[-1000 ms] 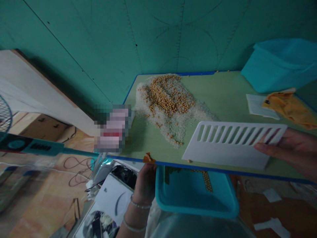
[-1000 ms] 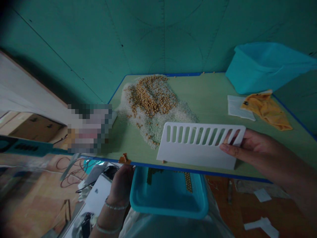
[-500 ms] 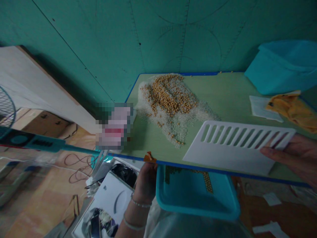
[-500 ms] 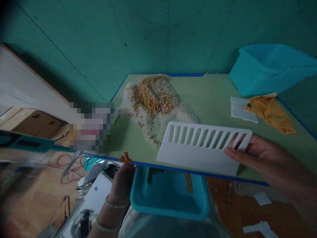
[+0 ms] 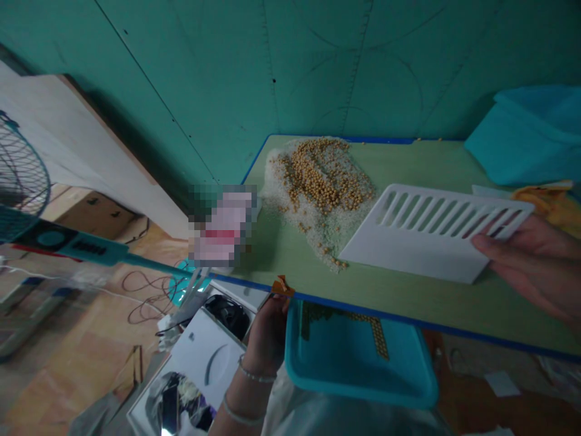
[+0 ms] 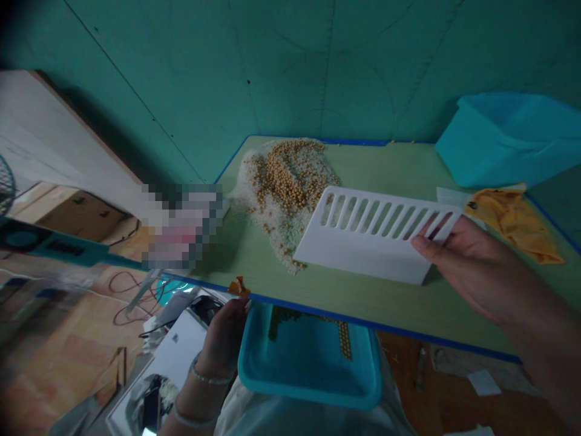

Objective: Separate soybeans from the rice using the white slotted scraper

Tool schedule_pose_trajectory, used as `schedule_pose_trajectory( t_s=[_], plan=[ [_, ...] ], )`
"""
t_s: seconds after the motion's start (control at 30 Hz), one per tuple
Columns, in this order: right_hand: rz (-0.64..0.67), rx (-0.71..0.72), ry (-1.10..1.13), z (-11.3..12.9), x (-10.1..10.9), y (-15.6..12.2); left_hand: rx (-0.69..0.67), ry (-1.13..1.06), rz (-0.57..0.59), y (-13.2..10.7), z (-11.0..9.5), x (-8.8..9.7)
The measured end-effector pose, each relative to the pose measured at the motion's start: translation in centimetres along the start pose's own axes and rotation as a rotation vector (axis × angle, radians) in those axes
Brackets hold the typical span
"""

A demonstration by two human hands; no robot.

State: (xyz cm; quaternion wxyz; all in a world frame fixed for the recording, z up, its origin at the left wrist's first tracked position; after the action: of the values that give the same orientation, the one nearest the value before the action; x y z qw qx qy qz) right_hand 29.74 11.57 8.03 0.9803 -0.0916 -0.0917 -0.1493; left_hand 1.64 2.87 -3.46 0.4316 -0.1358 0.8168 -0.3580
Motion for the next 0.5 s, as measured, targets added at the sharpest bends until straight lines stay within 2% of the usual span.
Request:
schedule_pose_trajectory(
  t_s=[0.1, 0.3, 0.4, 0.5],
  plan=[
    [-0.008, -0.017, -0.063, -0.2, 0.7, -0.1, 0.000, -0.010, -0.013, 0.1, 0.1, 0.1],
    [-0.011, -0.033, -0.189, -1.2, 1.9, 0.2, 0.020, 0.004, 0.034, 0.1, 0.3, -0.6],
    [-0.008, -0.017, -0.201, -1.5, 1.9, 0.7, 0.024, 0.026, 0.075, -0.1, 0.3, -1.0],
    [0.054, 0.016, -0.206, -1.7, 1.3, 1.2, 0.025, 0.017, 0.093, -0.1, 0.3, -0.9]
  ],
)
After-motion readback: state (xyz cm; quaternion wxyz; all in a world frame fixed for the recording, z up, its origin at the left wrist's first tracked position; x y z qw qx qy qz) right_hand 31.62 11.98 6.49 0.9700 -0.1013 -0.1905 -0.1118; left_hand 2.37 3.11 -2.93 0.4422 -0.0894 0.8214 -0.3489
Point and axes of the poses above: each hand's wrist, its own y-axis towards the middle knuckle, its own x-axis out of the back of the hand, z = x × y, the point moved 3 cm from there along y, towards the middle knuckle, and after that the axes turned 5 degrees about -z, right-handed, at the moved point
